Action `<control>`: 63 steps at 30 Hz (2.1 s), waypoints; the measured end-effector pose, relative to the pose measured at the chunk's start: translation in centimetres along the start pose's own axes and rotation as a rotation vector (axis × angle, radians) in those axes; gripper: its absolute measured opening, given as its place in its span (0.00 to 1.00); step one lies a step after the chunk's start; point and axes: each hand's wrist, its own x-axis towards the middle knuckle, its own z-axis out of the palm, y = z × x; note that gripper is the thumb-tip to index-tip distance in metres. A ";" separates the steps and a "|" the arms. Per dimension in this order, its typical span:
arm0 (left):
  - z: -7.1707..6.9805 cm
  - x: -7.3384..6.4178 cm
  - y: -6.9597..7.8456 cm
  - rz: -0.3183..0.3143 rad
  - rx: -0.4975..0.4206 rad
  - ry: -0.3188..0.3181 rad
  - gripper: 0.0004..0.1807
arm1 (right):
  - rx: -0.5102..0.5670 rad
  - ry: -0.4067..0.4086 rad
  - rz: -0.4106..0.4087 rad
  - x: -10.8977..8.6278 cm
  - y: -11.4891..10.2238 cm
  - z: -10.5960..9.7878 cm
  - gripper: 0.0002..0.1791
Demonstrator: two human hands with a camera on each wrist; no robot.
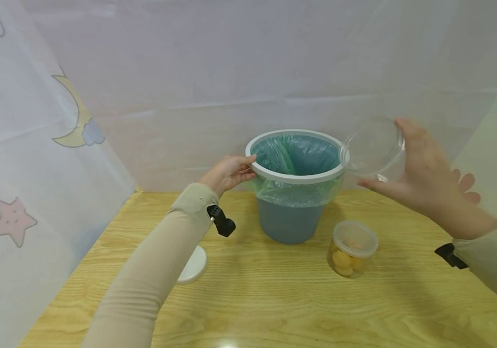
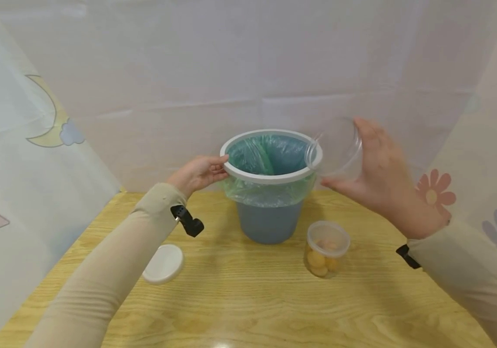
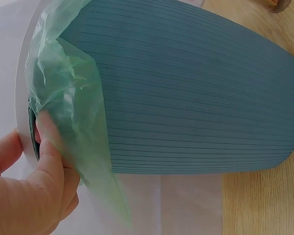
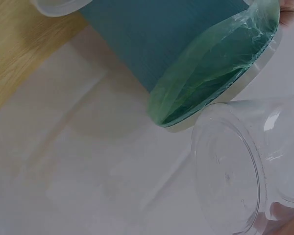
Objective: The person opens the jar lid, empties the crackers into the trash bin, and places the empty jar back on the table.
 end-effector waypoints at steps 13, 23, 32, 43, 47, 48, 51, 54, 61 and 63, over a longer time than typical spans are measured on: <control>-0.2 0.0 -0.1 -0.003 0.005 -0.017 0.25 | 0.154 0.004 0.223 -1.8 -1.8 0.3 0.68; -0.2 0.0 -0.1 0.000 0.005 -0.018 0.25 | 0.251 0.033 0.316 -2.9 -2.8 1.1 0.67; -0.1 0.0 0.0 -0.001 0.019 -0.019 0.24 | 0.325 0.063 0.319 -4.2 -4.0 1.8 0.64; -0.3 0.0 0.2 -0.010 -0.011 -0.026 0.26 | 0.439 0.076 0.314 -5.4 -5.1 2.8 0.65; -0.4 0.0 0.3 -0.013 -0.006 -0.033 0.26 | 0.500 0.087 0.297 -5.5 -5.6 3.1 0.64; -0.5 -0.1 0.3 -0.012 -0.006 -0.034 0.26 | 0.512 0.089 0.294 -5.6 -5.7 3.1 0.64; -0.6 -0.1 0.3 -0.011 -0.008 -0.034 0.25 | 0.542 0.090 0.293 -5.6 -6.2 3.3 0.64; -0.6 -0.1 0.4 -0.010 -0.012 -0.033 0.24 | 0.571 0.084 0.287 -5.7 -6.6 3.7 0.63; -1.0 -0.3 0.4 -0.006 0.006 -0.041 0.24 | 0.640 0.070 0.262 -6.3 -7.3 4.8 0.63; -1.1 -0.4 0.4 -0.003 0.021 -0.044 0.24 | 0.671 0.066 0.263 -6.5 -7.4 5.1 0.62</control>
